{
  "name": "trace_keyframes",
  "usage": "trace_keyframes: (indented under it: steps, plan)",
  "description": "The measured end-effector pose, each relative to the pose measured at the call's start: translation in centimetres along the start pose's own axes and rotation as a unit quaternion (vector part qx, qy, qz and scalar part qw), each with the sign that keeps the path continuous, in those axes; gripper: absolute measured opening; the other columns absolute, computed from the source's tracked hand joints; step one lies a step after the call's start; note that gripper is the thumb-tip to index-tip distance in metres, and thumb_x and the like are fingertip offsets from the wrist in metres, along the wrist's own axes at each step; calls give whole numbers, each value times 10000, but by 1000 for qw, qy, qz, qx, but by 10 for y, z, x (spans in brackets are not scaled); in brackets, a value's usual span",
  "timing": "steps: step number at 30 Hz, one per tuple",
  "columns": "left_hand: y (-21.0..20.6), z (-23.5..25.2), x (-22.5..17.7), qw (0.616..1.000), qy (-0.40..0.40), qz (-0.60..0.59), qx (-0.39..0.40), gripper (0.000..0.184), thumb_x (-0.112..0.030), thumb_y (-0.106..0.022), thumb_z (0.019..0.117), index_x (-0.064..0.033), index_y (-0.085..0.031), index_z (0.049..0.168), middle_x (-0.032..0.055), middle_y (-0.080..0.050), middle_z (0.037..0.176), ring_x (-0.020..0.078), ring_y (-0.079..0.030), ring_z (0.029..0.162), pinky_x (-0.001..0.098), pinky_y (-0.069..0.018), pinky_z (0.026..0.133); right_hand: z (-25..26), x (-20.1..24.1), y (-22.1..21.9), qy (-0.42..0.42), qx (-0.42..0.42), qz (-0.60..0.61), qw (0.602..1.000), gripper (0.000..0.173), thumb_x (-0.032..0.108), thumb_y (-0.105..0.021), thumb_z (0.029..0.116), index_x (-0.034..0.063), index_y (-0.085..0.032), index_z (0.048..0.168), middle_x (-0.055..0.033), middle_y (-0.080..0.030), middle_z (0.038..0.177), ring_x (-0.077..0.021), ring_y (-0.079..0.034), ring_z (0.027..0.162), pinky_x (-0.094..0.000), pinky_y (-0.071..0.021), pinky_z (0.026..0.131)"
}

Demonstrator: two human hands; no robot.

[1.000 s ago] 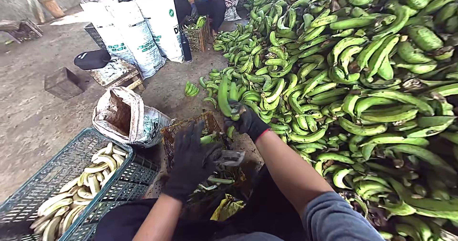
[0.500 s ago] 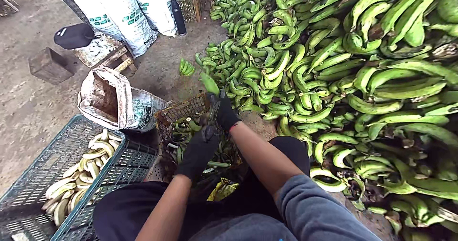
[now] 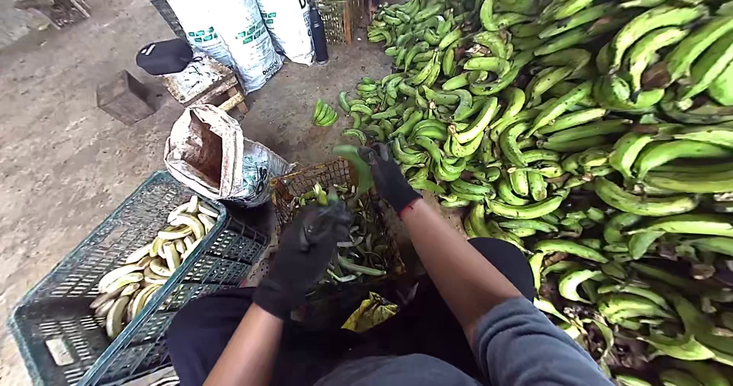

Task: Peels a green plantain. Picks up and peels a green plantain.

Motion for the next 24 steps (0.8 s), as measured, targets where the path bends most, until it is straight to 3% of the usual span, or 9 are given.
trace_keyframes:
  steps: [1, 3, 6, 9, 13, 16, 18, 21, 24]
  plan:
    - [3, 11, -3, 999, -45, -18, -12, 303, -282, -655, 990, -75, -646, 1212, -16, -720, 1098, 98, -686, 985, 301, -596, 838, -21, 5, -15, -37, 67, 116, 990, 527, 488, -410, 1073, 165, -468, 1485, -89, -610, 1367, -206, -618, 1188, -434, -539, 959]
    - [6, 26, -9, 991, -126, -20, -31, 281, -287, -670, 991, -95, -685, 1195, -8, -701, 1205, 127, -658, 1125, 343, -573, 960, -71, 26, -51, -113, 220, 376, 893, 660, 656, -223, 1037, 163, -588, 1280, -69, -711, 1111, -197, -702, 948, -390, -604, 767]
    - [7, 36, -1, 988, -139, -20, -71, 304, -302, -677, 990, -102, -684, 1219, -12, -694, 1235, 116, -650, 1146, 330, -565, 980, -99, 57, -70, -85, 315, 506, 799, 683, 675, -229, 1029, 144, -617, 1213, -88, -714, 1079, -199, -704, 962, -382, -608, 813]
    - [12, 27, 12, 991, -38, -39, -120, 345, -99, -642, 980, -37, -620, 1318, 17, -690, 1239, 86, -654, 1111, 287, -560, 957, -89, 69, -58, 14, 243, 440, 864, 401, 359, -297, 1104, 126, -601, 1223, -56, -696, 1053, -158, -685, 950, -333, -597, 821]
    - [14, 6, 39, 984, 98, -60, -135, 349, -183, -613, 1015, -51, -590, 1338, 17, -697, 982, 82, -649, 788, 265, -571, 719, -87, 80, -18, 109, 149, 230, 955, 440, 414, -444, 1073, 259, -443, 1485, -42, -663, 1222, -178, -681, 1013, -359, -603, 807]
    - [-7, -14, 65, 968, 205, -105, -95, 447, -343, -373, 1106, -49, -462, 1430, 14, -613, 866, 93, -609, 699, 256, -545, 638, -99, 88, -7, 128, 105, 127, 978, 544, 434, -559, 1017, 355, -381, 1525, -57, -670, 1217, -193, -683, 919, -357, -588, 693]
    - [-20, -20, 72, 965, 194, -166, -67, 479, -375, -307, 1107, -45, -469, 1413, 10, -589, 833, 113, -599, 676, 277, -557, 633, -104, 92, -7, 156, 82, 99, 979, 536, 384, -587, 1009, 345, -415, 1515, -28, -666, 1202, -132, -654, 871, -299, -557, 655]
    - [-23, -12, 37, 965, 78, -238, -78, 393, -358, -373, 1090, -42, -551, 1241, -48, -561, 695, 59, -550, 583, 222, -518, 574, -107, 90, -8, 179, 82, 83, 977, 551, 316, -604, 1006, 285, -428, 1527, -29, -639, 1314, -151, -663, 1050, -360, -591, 815]
    - [-11, -4, -3, 952, 2, -286, -106, 441, -505, -473, 1055, -122, -625, 1213, -54, -624, 715, 61, -609, 625, 241, -567, 640, -107, 85, -8, 174, 91, 82, 977, 549, 317, -608, 1009, 312, -424, 1526, -15, -644, 1303, -140, -662, 1019, -340, -584, 782]
Point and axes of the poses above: each hand's wrist, its own z-axis towards the middle knuckle, its own y-axis out of the back of the hand, x = y × z, the point moved 6 cm from there along z, towards the middle knuckle
